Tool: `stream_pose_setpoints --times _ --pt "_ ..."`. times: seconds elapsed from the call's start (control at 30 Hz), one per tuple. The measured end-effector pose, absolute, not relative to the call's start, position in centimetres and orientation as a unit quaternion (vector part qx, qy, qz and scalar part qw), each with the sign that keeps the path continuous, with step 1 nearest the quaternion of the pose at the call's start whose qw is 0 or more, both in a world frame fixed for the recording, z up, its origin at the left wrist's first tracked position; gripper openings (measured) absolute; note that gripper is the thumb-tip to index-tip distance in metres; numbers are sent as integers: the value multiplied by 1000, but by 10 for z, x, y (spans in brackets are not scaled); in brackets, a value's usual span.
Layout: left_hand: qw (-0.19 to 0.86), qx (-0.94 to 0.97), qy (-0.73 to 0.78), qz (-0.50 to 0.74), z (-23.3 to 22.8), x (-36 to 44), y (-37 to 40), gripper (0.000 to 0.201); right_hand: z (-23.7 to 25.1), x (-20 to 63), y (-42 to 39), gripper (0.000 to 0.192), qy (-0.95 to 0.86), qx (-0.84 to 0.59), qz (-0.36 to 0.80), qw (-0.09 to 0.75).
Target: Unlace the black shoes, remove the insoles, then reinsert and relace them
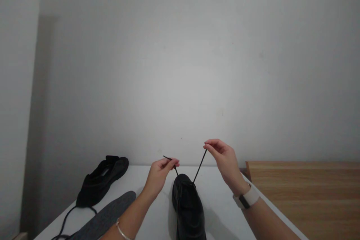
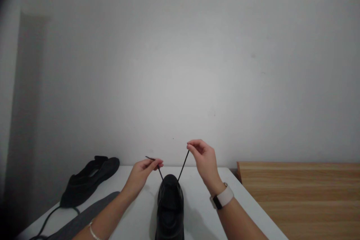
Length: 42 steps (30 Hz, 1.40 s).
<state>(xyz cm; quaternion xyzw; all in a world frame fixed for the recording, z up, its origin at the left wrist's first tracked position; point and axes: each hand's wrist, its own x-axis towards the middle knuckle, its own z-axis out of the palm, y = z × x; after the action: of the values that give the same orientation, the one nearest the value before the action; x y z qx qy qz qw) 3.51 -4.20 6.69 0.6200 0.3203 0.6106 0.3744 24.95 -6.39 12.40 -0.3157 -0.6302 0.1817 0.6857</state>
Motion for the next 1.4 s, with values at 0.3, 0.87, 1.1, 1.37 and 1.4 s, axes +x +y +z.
stream_pose_setpoints --times 0.3,0.87,1.1,1.37,1.4 --pt "430 662 288 543 78 70 -45 29 130 214 -75 19 -672 -252 285 635" --pt "374 669 288 574 83 61 -48 28 72 232 -51 32 -648 -264 356 619" --pt "384 677 245 578 77 75 -45 24 46 217 -40 20 -590 -213 442 641" --pt "397 624 214 638 70 65 -46 27 54 215 -44 22 -446 -138 543 698" --pt "439 591 203 645 65 60 -45 28 52 219 -43 22 -422 -132 559 701"
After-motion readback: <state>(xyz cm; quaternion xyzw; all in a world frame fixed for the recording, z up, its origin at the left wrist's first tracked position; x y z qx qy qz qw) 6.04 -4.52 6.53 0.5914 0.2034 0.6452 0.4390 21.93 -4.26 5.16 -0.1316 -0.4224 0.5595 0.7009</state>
